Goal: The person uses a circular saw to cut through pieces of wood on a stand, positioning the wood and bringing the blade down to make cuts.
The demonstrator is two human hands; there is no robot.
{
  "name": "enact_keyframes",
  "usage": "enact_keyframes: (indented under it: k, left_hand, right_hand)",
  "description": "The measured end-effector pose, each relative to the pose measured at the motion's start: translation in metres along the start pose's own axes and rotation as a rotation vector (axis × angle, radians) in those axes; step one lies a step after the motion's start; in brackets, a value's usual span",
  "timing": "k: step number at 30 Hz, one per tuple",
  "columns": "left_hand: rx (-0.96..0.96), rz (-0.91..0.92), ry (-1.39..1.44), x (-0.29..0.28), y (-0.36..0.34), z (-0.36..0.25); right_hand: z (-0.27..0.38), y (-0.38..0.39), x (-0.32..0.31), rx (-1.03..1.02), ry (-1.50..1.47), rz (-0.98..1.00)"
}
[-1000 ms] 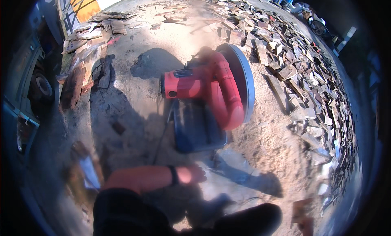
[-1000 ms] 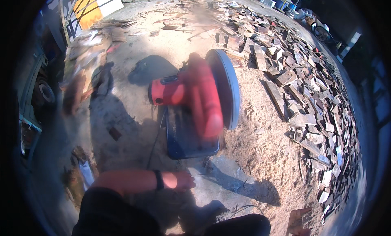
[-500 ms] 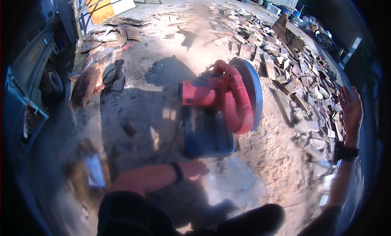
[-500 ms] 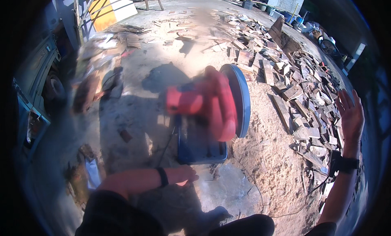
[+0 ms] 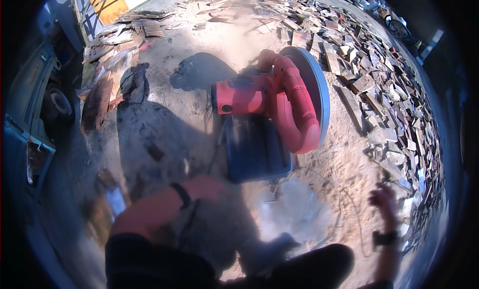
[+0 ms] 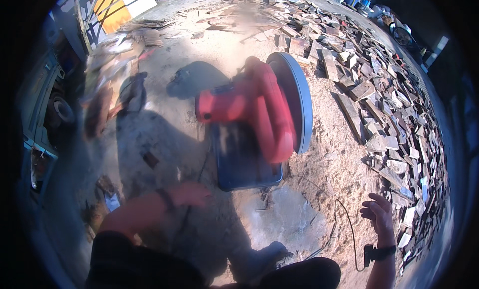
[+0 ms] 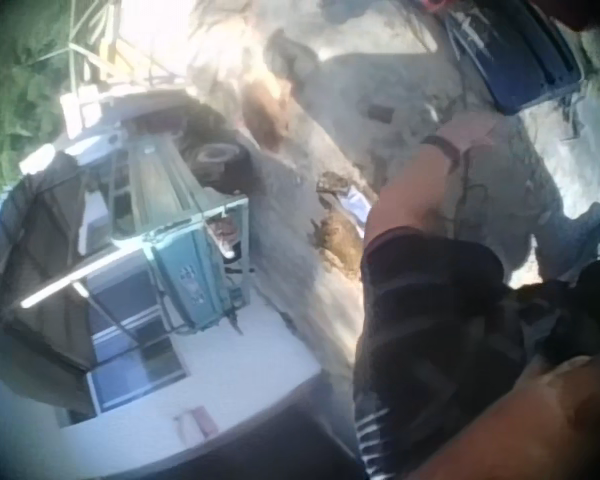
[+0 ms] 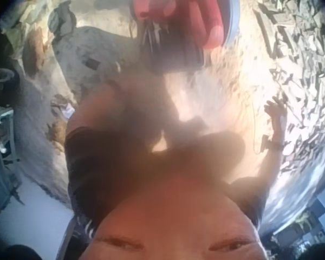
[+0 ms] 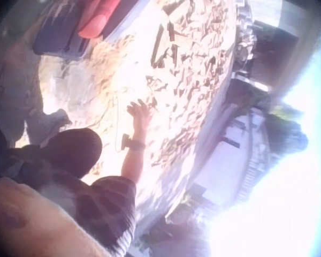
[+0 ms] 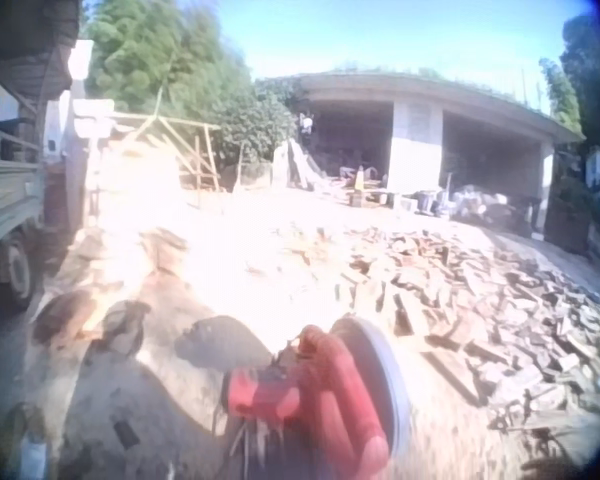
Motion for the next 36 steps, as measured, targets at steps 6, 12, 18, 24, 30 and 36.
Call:
enact_keyframes:
  k: [6, 12, 18, 24, 30, 36]
  left_hand:
    - [-0.355, -0.026, -0.25, -0.046, 0.113, 0.087]
    - [-0.743, -0.323, 0.081, -0.054, 0.272, 0.204]
    - [-0.999, -0.319, 0.05, -0.049, 0.408, 0.21]
    - [-1.172, -0.355, 0.247, -0.028, 0.464, 0.168]
    - [-1.335, -0.647, 0.704, 0.073, 0.61, 0.137]
    - [-0.743, 0.136, -0.296, 0.144, 0.601, 0.065]
  right_hand:
    - [-0.068, -0.001, 0.003, 0.209, 0.16, 0.052]
    - [-0.118, -0.02, 0.019, 0.334, 0.172, 0.139]
    - [-0.158, -0.027, 0.054, 0.416, 0.346, 0.32]
    - [-0.204, -0.028, 0.066, 0.445, 0.299, 0.458]
    - [-0.228, 0.029, 0.026, 0.545, 0.456, 0.437]
    - [-0.242, 0.131, -0.033, 0.784, 0.468, 0.331]
Point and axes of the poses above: each hand's wrist, its own y-axis away from the middle knuckle, its own x-axis out of the palm, z = x × y, the point moved 6 cm from there along -y, towards the middle knuckle
